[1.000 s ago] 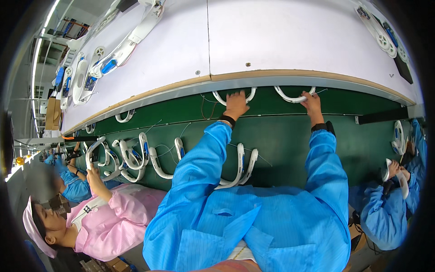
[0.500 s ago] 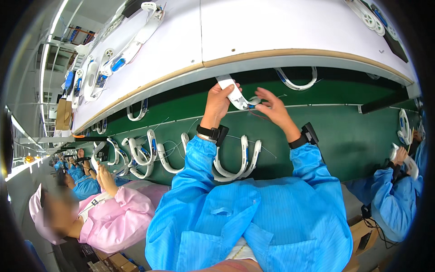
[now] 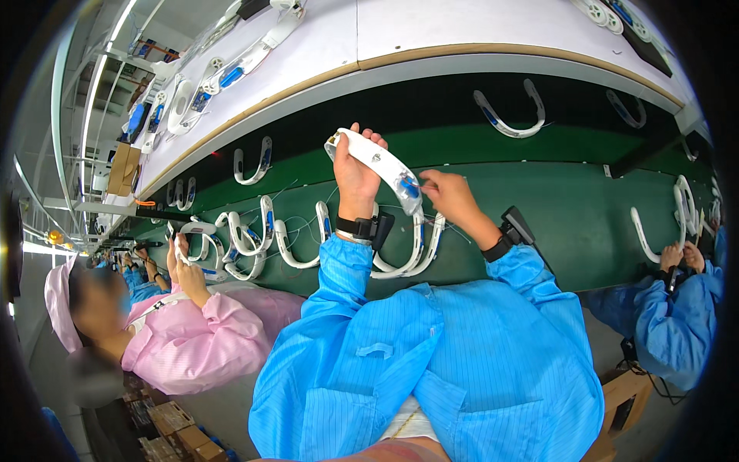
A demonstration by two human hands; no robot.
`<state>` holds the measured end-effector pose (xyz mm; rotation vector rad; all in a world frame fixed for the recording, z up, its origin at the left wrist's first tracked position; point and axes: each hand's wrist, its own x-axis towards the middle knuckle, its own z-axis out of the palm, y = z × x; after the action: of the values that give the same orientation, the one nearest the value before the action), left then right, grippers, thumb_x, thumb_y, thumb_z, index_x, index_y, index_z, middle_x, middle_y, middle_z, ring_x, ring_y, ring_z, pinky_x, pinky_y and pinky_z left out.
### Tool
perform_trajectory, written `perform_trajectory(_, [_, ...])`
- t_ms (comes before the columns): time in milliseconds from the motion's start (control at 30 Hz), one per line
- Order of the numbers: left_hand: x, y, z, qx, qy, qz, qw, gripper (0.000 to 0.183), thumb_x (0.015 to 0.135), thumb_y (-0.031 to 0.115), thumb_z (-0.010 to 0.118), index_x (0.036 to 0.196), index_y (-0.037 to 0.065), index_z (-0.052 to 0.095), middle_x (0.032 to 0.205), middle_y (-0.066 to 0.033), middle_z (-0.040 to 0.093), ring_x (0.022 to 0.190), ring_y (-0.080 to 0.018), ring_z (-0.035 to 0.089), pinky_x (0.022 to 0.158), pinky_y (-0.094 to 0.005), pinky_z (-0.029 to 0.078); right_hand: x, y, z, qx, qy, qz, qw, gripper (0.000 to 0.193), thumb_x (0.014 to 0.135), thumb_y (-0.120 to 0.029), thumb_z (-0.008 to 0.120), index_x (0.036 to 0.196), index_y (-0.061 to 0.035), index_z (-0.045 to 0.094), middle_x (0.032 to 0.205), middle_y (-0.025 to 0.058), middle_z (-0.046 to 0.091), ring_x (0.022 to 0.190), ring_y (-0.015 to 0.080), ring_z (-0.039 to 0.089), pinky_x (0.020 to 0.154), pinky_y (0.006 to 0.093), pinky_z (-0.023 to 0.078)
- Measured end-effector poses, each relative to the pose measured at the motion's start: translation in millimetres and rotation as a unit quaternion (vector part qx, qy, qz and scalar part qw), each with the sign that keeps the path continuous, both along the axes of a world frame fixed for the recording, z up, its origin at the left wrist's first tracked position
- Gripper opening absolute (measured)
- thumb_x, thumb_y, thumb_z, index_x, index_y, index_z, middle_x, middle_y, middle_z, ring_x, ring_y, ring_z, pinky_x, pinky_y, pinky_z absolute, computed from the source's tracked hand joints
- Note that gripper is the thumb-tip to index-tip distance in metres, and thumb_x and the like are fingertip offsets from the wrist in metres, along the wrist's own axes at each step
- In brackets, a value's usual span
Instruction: Assembling small electronic components and wiring into white U-shaped plastic housings at a factory workstation.
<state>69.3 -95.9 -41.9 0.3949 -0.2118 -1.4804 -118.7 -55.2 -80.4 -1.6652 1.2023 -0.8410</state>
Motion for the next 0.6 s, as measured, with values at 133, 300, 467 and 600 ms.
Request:
perform_trajectory(133, [11.5, 10.7, -2.3, -0.019, 0.017, 0.005, 1.000, 0.029, 0.097, 0.037, 0.044, 0.109, 0.011, 0.043, 0.090, -0.0088, 0.049, 0.080, -0.0221, 0.050, 0.077, -0.0402, 0.045, -20.9, -2.2, 21.7, 0.112, -0.139, 0.047, 0.983, 0.022, 0.084, -0.003, 0.057, 0.105, 0.0031, 0.063, 0.073, 0.0062, 0.063, 0.058, 0.0076, 0.055, 0.051, 0.0216, 0.041])
perform_trajectory(300, [18.6, 21.1, -5.7, -0.012, -0.018, 0.015, 1.000, 0.027, 0.098, 0.041, 0.041, 0.107, 0.015, 0.043, 0.090, -0.0091, 0.050, 0.076, -0.0212, 0.050, 0.072, -0.0392, 0.046, -61.3, 1.2, 76.6, 0.182, -0.398, 0.088, 0.895, 0.020, 0.093, -0.007, 0.050, 0.102, 0.0077, 0.061, 0.075, 0.0096, 0.063, 0.046, 0.0055, 0.048, 0.041, 0.0175, 0.036])
perform_trajectory(467, [11.0, 36.9, -1.5, 0.009, -0.074, -0.051, 0.996, 0.042, 0.097, 0.051, 0.033, 0.120, 0.017, 0.042, 0.088, -0.0092, 0.052, 0.073, -0.0202, 0.050, 0.067, -0.0385, 0.046, -44.6, 12.3, 123.6, 0.156, -0.477, -0.044, 0.864, 0.020, 0.094, -0.009, 0.051, 0.102, 0.0046, 0.063, 0.082, 0.0103, 0.064, 0.058, 0.0067, 0.055, 0.049, 0.0162, 0.041])
perform_trajectory(600, [0.9, 48.0, -3.0, -0.024, -0.096, -0.109, 0.989, 0.060, 0.095, 0.060, 0.023, 0.132, 0.017, 0.038, 0.087, -0.0098, 0.052, 0.070, -0.0207, 0.051, 0.065, -0.0394, 0.046, -70.7, -12.8, 98.7, 0.059, -0.356, 0.026, 0.932, 0.019, 0.092, -0.016, 0.056, 0.097, 0.0001, 0.066, 0.079, 0.0042, 0.063, 0.060, 0.0061, 0.056, 0.051, 0.0133, 0.042])
